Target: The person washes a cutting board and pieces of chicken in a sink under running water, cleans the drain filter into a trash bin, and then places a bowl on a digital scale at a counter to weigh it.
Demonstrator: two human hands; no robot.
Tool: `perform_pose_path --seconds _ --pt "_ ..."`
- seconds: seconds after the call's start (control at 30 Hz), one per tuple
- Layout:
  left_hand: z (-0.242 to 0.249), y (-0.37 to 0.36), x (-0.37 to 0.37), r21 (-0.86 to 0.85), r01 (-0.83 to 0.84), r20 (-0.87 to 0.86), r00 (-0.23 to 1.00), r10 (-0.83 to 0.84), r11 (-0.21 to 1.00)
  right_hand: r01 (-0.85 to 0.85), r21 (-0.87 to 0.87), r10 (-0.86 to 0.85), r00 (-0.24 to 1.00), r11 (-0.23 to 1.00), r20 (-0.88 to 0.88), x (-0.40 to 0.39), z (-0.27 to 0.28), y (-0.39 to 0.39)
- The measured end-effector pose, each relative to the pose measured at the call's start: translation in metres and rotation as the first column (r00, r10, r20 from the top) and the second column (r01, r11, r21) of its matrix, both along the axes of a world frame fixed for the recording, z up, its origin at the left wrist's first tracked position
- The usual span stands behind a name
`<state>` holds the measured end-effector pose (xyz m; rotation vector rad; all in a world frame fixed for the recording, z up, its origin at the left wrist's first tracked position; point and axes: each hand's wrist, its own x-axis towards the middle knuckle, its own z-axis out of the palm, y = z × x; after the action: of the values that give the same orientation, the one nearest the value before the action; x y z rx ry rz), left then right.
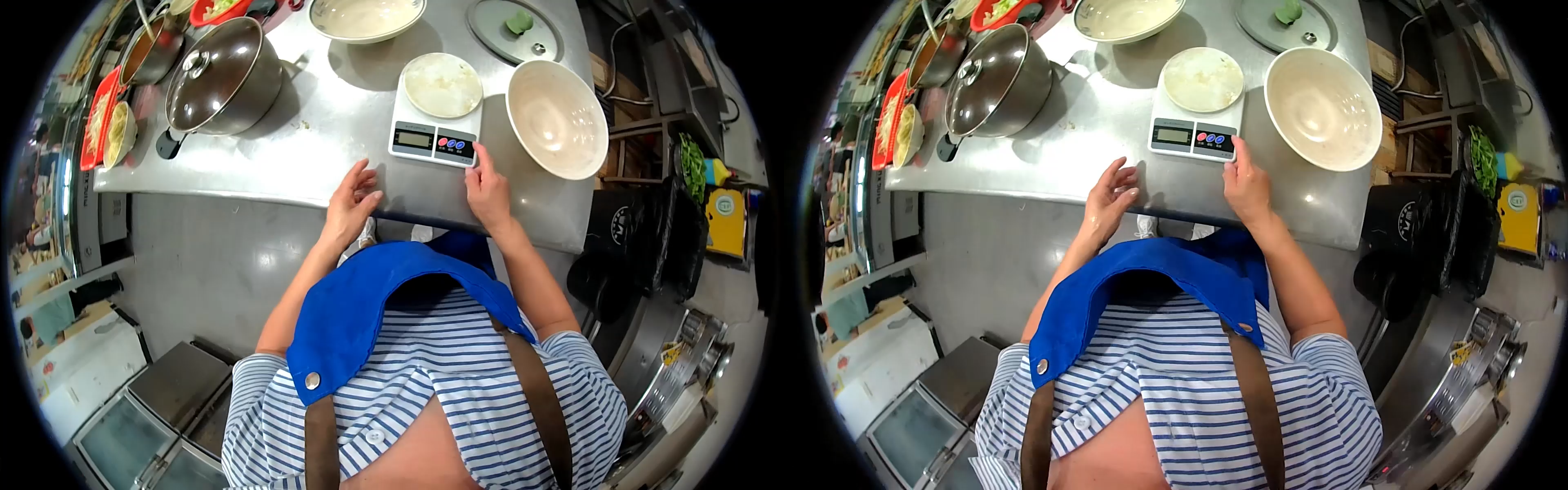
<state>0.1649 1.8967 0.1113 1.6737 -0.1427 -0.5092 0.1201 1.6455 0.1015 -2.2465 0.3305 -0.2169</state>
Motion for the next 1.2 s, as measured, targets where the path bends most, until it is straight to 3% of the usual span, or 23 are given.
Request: perform_pose_path --seconds 0.07,0.13,0.27,0.43,0.5,0.63,0.83,0.9,0.93,0.97,1.0,1.03,1.1,1.13,1.2 --pt "-0.003 0.016 -0.011 0.027 -0.075 -0.016 0.997 0.076 0.997 -0.056 -0.220 0.080 0.991 0.974 0.103 -0.003 0.003 0.013" --pt "-0.003 0.028 -0.022 0.099 -0.186 0.011 0.982 0.186 0.977 -0.100 -0.254 0.114 0.993 0.962 0.042 0.000 0.005 0.022" --pt "-0.014 0.046 -0.041 0.140 -0.254 0.028 0.967 0.253 0.957 -0.171 -0.339 0.161 0.985 0.925 -0.058 0.007 0.005 0.032" --pt "-0.011 0.044 -0.047 0.178 -0.252 0.005 0.967 0.255 0.951 -0.214 -0.423 0.152 0.972 0.880 -0.177 0.014 0.009 0.034" --pt "-0.013 0.045 -0.046 0.171 -0.246 -0.008 0.968 0.251 0.954 -0.306 -0.418 0.170 0.928 0.856 -0.331 0.018 0.018 0.036" --pt "-0.011 0.049 -0.043 0.184 -0.202 0.018 0.979 0.202 0.962 -0.319 -0.437 0.149 0.913 0.841 -0.380 0.024 0.017 0.038" --pt "-0.008 0.055 -0.038 0.205 -0.182 0.036 0.983 0.179 0.962 -0.320 -0.374 0.153 0.899 0.870 -0.411 0.020 0.023 0.036" --pt "-0.009 0.058 -0.035 0.203 -0.190 0.059 0.982 0.182 0.961 -0.135 -0.164 0.114 0.984 0.977 -0.134 0.006 0.012 0.022" --pt "-0.007 0.058 -0.034 0.211 -0.192 0.062 0.981 0.183 0.958 -0.135 -0.165 0.114 0.984 0.977 -0.134 -0.002 0.011 0.014" --pt "-0.005 0.058 -0.033 0.219 -0.193 0.062 0.981 0.184 0.957 0.001 0.185 0.037 0.978 0.983 -0.204 -0.011 0.014 0.005" --pt "-0.005 0.058 -0.032 0.217 -0.187 0.058 0.982 0.179 0.958 0.166 0.498 -0.014 0.955 0.851 -0.295 -0.021 0.017 -0.004" --pt "-0.004 0.057 -0.031 0.227 -0.184 0.062 0.983 0.175 0.956 0.172 0.496 -0.020 0.955 0.851 -0.297 -0.030 0.019 -0.013" --pt "-0.001 0.055 -0.029 0.237 -0.180 0.064 0.984 0.169 0.955 0.367 0.850 -0.234 0.926 0.378 -0.296 -0.047 0.023 -0.032" --pt "0.002 0.053 -0.029 0.232 -0.175 0.077 0.984 0.162 0.957 0.368 0.850 -0.235 0.926 0.377 -0.296 -0.052 0.024 -0.043" --pt "0.003 0.050 -0.025 0.230 -0.171 0.098 0.983 0.152 0.958 0.279 0.958 -0.402 0.886 0.064 -0.231 -0.057 0.026 -0.061"
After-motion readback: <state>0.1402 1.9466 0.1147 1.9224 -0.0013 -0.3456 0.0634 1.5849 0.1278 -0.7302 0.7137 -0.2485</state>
